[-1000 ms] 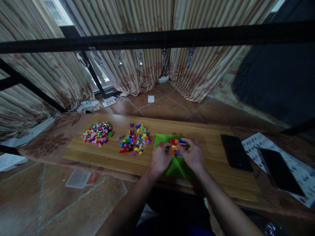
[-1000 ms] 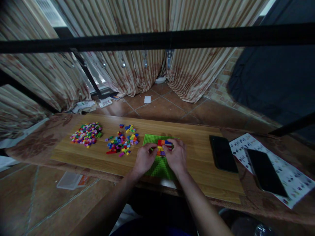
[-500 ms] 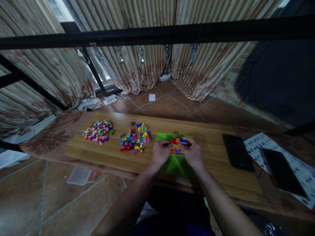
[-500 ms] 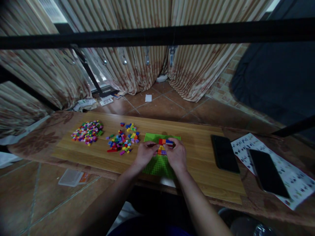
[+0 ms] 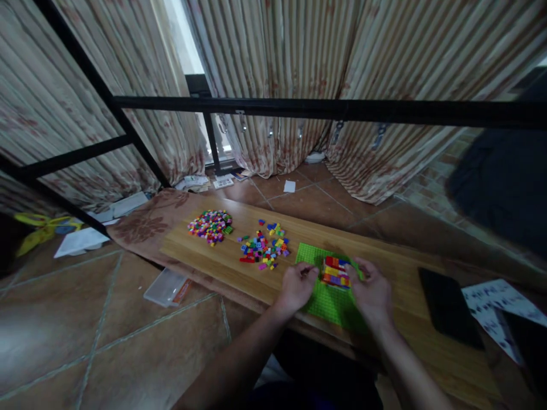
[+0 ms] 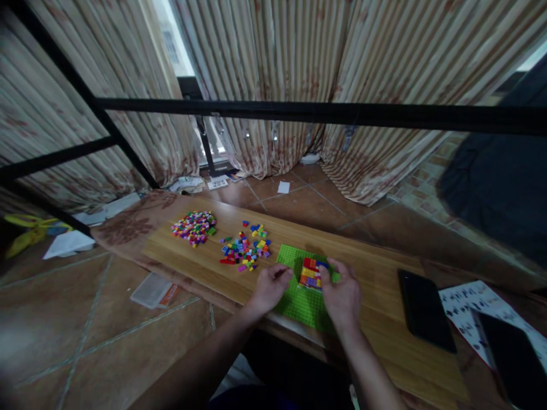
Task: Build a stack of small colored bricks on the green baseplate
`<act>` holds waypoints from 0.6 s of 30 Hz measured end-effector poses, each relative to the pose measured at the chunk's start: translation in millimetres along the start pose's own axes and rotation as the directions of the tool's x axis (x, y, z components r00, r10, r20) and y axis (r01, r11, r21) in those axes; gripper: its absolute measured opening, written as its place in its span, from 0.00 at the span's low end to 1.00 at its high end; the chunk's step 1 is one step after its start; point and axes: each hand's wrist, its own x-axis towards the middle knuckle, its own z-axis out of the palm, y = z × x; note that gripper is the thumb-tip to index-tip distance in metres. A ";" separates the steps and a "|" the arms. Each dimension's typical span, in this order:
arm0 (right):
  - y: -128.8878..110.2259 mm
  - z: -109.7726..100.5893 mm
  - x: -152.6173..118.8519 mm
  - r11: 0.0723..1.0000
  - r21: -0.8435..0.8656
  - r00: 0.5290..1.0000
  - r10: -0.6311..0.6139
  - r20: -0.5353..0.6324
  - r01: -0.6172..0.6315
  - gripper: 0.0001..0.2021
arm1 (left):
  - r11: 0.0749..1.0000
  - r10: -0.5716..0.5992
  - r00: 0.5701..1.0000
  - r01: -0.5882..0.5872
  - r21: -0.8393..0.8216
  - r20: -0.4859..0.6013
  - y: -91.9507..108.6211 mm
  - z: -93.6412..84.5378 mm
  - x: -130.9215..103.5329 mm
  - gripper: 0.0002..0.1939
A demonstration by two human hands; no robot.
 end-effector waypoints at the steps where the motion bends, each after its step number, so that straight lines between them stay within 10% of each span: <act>1: -7.7 -2.6 -4.2 0.999 0.012 0.999 -0.046 -0.012 0.046 0.20 | 1.000 0.017 1.000 -0.017 0.001 0.001 -3.6 -9.9 -6.5 0.10; 9: -69.7 47.8 -52.3 0.953 0.130 0.867 -0.302 0.396 0.272 0.12 | 0.997 -0.073 0.993 0.074 -0.002 -0.097 -41.9 -84.3 -59.6 0.08; 18: -76.5 116.6 -44.2 0.909 0.020 0.826 -0.387 0.409 0.416 0.11 | 0.970 -0.174 0.982 0.158 -0.187 -0.068 -52.4 -104.1 -79.8 0.08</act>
